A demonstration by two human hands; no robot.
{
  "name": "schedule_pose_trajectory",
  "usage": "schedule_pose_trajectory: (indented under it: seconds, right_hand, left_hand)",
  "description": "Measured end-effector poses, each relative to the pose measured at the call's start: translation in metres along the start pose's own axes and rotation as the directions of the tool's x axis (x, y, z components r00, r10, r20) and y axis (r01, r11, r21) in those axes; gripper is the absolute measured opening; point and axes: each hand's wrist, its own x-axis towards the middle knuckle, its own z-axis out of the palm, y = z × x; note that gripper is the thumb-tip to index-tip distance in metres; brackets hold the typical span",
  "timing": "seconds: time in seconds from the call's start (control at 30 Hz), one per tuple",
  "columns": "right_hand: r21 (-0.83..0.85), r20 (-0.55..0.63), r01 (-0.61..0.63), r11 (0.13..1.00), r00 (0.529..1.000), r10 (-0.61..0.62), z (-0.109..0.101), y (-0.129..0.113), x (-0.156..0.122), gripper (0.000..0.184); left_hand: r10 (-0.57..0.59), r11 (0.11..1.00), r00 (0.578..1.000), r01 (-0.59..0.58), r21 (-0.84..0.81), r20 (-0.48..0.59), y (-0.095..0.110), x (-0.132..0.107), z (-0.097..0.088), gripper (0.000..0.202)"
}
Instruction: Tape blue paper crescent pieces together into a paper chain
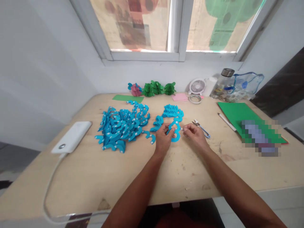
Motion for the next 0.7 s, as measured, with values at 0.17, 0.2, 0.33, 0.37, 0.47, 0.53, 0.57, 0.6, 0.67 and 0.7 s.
schedule_pose_trajectory:
  seconds: [0.17,0.2,0.33,0.37,0.47,0.53,0.57,0.6,0.67,0.7]
  right_hand:
    - [-0.056,0.086,0.03,0.998,0.996,-0.025,0.001,0.008,0.001,0.016]
    - [-0.061,0.105,0.038,0.997,0.994,-0.031,0.001,0.01,0.002,0.017]
    - [-0.119,0.15,0.079,0.99,0.987,-0.06,0.001,0.014,0.001,0.016]
    - [-0.141,0.154,0.089,0.986,0.986,-0.067,0.001,0.013,0.0,0.015]
    - [-0.213,0.157,0.128,0.969,0.983,-0.095,0.002,0.01,-0.002,0.013]
    - [-0.264,0.159,0.157,0.952,0.98,-0.118,0.002,0.01,-0.003,0.012]
    - [-0.289,0.159,0.171,0.942,0.979,-0.129,0.002,0.01,-0.003,0.011]
    - [-0.311,0.158,0.183,0.933,0.978,-0.139,0.002,0.011,-0.003,0.011]
    - [-0.343,0.156,0.2,0.918,0.976,-0.155,0.002,0.012,-0.003,0.01]
    - [-0.353,0.155,0.207,0.913,0.975,-0.161,0.002,0.013,-0.002,0.01]
  left_hand:
    - [0.069,0.993,0.998,-0.069,0.095,0.006,-0.001,-0.001,-0.001,0.017]
    - [0.082,0.99,0.997,-0.082,0.114,0.005,-0.001,-0.001,-0.001,0.017]
    - [0.106,0.984,0.994,-0.108,0.143,0.018,-0.004,-0.001,-0.001,0.016]
    - [0.103,0.985,0.994,-0.105,0.141,0.023,-0.005,-0.001,0.0,0.016]
    - [0.09,0.988,0.995,-0.093,0.12,0.031,-0.005,-0.001,0.0,0.018]
    - [0.089,0.99,0.995,-0.092,0.105,0.035,-0.006,-0.001,-0.001,0.019]
    - [0.091,0.99,0.995,-0.094,0.102,0.038,-0.006,-0.001,-0.001,0.019]
    - [0.093,0.99,0.995,-0.097,0.102,0.041,-0.006,-0.001,-0.001,0.019]
    - [0.098,0.989,0.994,-0.102,0.108,0.044,-0.007,-0.001,-0.001,0.02]
    - [0.102,0.988,0.994,-0.106,0.11,0.043,-0.008,-0.001,-0.002,0.021]
